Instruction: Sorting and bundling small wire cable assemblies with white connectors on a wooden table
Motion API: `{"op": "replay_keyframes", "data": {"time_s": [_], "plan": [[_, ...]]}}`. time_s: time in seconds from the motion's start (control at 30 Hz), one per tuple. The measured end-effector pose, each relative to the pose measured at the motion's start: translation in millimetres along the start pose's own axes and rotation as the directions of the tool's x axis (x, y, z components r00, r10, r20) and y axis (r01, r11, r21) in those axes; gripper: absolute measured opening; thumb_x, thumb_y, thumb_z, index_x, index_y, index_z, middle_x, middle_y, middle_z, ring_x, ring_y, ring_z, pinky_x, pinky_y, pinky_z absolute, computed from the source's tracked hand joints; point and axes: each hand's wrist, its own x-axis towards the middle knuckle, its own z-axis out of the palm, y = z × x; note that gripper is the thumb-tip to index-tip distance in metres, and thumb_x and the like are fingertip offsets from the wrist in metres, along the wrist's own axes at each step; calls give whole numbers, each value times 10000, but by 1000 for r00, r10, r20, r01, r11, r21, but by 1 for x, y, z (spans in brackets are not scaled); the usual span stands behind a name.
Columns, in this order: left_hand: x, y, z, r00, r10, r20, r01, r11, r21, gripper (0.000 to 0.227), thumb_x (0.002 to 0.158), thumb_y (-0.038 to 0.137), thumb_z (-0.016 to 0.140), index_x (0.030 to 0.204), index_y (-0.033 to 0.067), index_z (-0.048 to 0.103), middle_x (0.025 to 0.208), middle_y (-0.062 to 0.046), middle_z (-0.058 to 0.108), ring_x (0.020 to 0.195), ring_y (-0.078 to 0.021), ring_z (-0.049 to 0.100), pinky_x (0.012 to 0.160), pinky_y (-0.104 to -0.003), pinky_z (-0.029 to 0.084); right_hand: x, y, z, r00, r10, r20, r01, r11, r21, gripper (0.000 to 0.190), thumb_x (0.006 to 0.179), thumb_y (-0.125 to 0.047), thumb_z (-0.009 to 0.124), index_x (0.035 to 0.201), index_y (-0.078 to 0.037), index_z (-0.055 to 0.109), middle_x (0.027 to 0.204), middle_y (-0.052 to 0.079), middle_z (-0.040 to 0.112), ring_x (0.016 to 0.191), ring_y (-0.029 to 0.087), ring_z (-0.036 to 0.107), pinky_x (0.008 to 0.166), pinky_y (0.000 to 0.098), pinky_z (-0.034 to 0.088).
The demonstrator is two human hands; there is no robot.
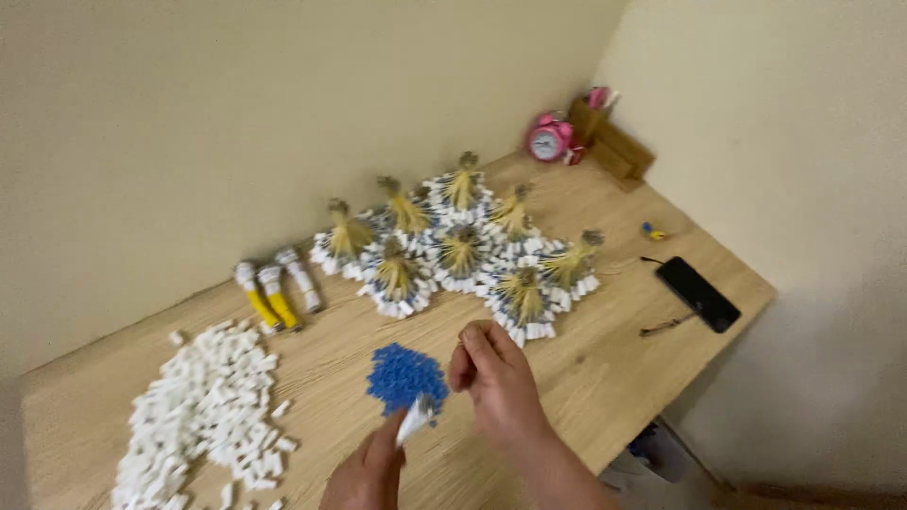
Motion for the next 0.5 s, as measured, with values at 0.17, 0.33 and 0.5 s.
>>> {"op": "replay_keyframes", "data": {"time_s": [0.17,0.33,0.5], "plan": [[14,-23,46,999,-36,-4,21,650,-760,472,813,118,561,1261,267,573,718,-12,661,548,-91,506,552,-203,342,30,-64,-44,980,18,-199,-124,839,-531,145,973,-180,544,998,-72,638,672,73,550,591,171,470,580,313,437],[24,-14,53,951,-308,36,28,-32,-999,402,913,115,531,1279,-14,637,741,-178,567,333,-169,295,325,-265,142,80,-71,-158,916,104,-387,-392,428,-814,370,890,-368,596,1085,-73,708,889,90,703,764,188,614,700,329,498],[30,2,55,845,-433,313,205,-278,-939,402,866,149,583,1236,8,656,881,-190,582,603,-403,519,485,-461,373,148,-31,-319,911,-40,-411,-406,-264,-875,372,856,-485,580,1039,-221,767,1078,39,740,1043,260,679,807,419,507]]}}
